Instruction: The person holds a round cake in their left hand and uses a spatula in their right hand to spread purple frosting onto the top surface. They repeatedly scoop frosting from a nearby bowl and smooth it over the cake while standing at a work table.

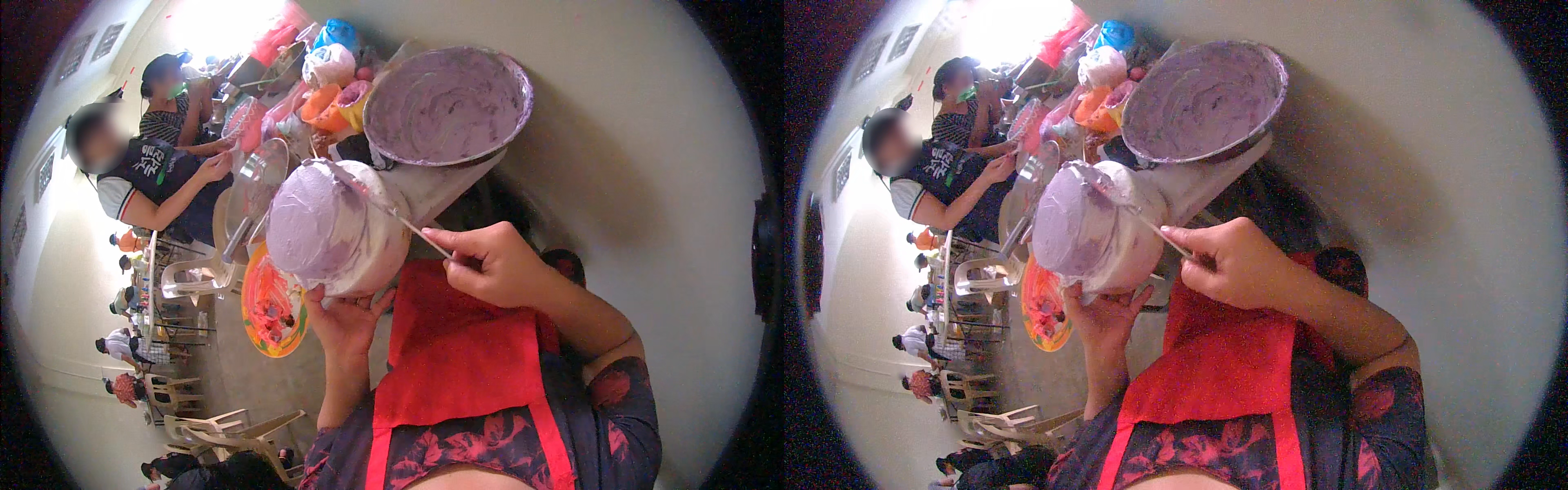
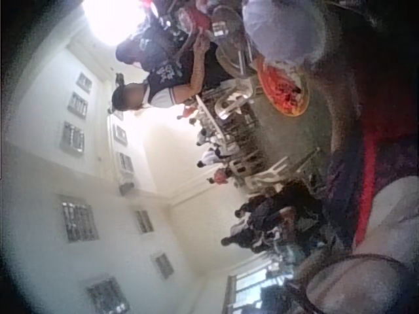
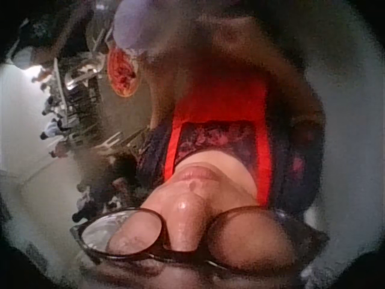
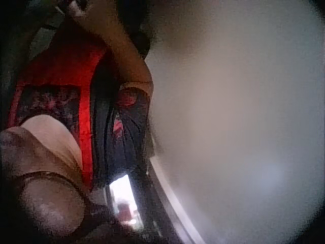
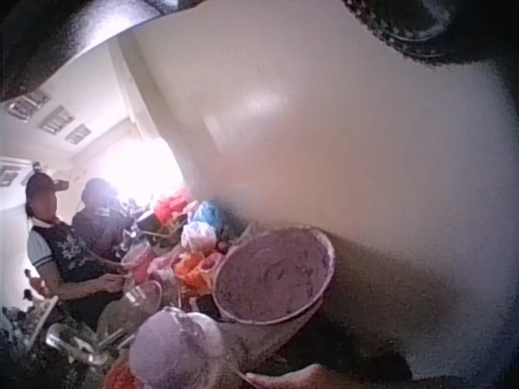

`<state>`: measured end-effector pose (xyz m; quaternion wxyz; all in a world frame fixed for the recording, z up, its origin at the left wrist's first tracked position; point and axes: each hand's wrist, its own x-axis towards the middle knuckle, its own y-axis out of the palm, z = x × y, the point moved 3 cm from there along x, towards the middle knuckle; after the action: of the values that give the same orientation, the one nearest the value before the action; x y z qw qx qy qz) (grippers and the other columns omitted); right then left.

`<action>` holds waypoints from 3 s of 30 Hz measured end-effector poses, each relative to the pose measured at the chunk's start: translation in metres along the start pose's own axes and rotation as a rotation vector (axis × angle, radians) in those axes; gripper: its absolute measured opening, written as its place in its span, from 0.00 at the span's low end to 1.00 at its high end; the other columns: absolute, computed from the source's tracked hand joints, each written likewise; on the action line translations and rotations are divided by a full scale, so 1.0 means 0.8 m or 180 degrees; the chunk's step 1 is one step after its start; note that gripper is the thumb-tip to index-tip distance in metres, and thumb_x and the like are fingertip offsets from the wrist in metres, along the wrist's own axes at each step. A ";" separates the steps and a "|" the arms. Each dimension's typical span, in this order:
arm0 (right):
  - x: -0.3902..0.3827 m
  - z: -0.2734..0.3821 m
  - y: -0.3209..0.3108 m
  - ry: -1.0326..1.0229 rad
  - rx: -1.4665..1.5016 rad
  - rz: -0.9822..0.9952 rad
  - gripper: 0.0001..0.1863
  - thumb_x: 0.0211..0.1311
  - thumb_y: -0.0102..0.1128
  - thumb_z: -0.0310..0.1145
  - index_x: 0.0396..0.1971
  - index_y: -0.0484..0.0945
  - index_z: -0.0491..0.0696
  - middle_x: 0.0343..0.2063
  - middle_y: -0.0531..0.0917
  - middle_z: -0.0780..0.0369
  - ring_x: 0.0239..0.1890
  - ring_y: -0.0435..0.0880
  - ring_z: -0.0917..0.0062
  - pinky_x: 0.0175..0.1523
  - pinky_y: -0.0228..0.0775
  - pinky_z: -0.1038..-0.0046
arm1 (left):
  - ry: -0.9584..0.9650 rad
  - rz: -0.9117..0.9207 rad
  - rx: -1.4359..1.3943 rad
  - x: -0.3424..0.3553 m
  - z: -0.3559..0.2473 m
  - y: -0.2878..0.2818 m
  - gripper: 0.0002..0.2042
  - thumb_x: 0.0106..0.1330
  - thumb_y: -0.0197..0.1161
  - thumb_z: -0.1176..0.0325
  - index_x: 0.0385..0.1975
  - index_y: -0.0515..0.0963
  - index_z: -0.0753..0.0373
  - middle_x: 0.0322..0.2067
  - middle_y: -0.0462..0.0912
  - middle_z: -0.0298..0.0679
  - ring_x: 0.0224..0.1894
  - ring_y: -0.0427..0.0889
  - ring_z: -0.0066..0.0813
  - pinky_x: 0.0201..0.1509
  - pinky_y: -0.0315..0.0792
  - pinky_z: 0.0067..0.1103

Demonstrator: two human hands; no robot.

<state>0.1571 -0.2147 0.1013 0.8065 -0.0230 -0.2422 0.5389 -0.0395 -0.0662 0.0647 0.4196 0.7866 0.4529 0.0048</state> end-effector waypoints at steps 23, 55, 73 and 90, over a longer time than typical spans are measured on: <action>-0.005 0.017 -0.043 0.0409 0.0970 0.0343 0.22 0.51 0.53 0.27 0.50 0.74 0.45 0.18 0.76 0.70 0.22 0.68 0.91 0.28 0.64 0.84 | 0.0490 0.0829 -0.0074 -0.013 -0.006 -0.011 0.35 0.56 0.49 0.48 0.63 0.51 0.58 0.62 0.56 0.48 0.60 0.61 0.56 0.51 0.67 0.56; -0.016 0.029 0.027 -0.0697 -0.0205 0.0058 0.28 0.50 0.56 0.30 0.56 0.67 0.46 0.17 0.77 0.55 0.18 0.78 0.64 0.26 0.72 0.66 | 0.1059 0.0970 -0.0359 0.000 0.001 0.006 0.36 0.53 0.54 0.56 0.62 0.52 0.61 0.60 0.58 0.51 0.60 0.62 0.54 0.58 0.64 0.51; -0.032 0.081 -0.058 -0.0753 -0.0140 -0.0186 0.24 0.46 0.56 0.23 0.49 0.75 0.44 0.14 0.75 0.59 0.16 0.76 0.81 0.26 0.69 0.79 | 0.0914 0.1414 -0.0653 0.006 -0.026 -0.005 0.39 0.50 0.59 0.48 0.63 0.54 0.53 0.63 0.53 0.44 0.63 0.55 0.51 0.59 0.57 0.55; 0.050 0.104 -0.091 -0.0177 0.0049 0.0854 0.21 0.44 0.56 0.29 0.43 0.80 0.50 0.11 0.73 0.67 0.15 0.69 0.88 0.23 0.62 0.80 | 0.0882 0.1327 -0.0159 -0.002 -0.032 -0.034 0.37 0.60 0.50 0.43 0.64 0.50 0.58 0.63 0.56 0.44 0.63 0.58 0.47 0.64 0.57 0.45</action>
<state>0.1970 -0.2290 0.2111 0.7203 -0.0341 -0.2551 0.6442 -0.0699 -0.0443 0.0638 0.3627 0.8443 0.3339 0.2102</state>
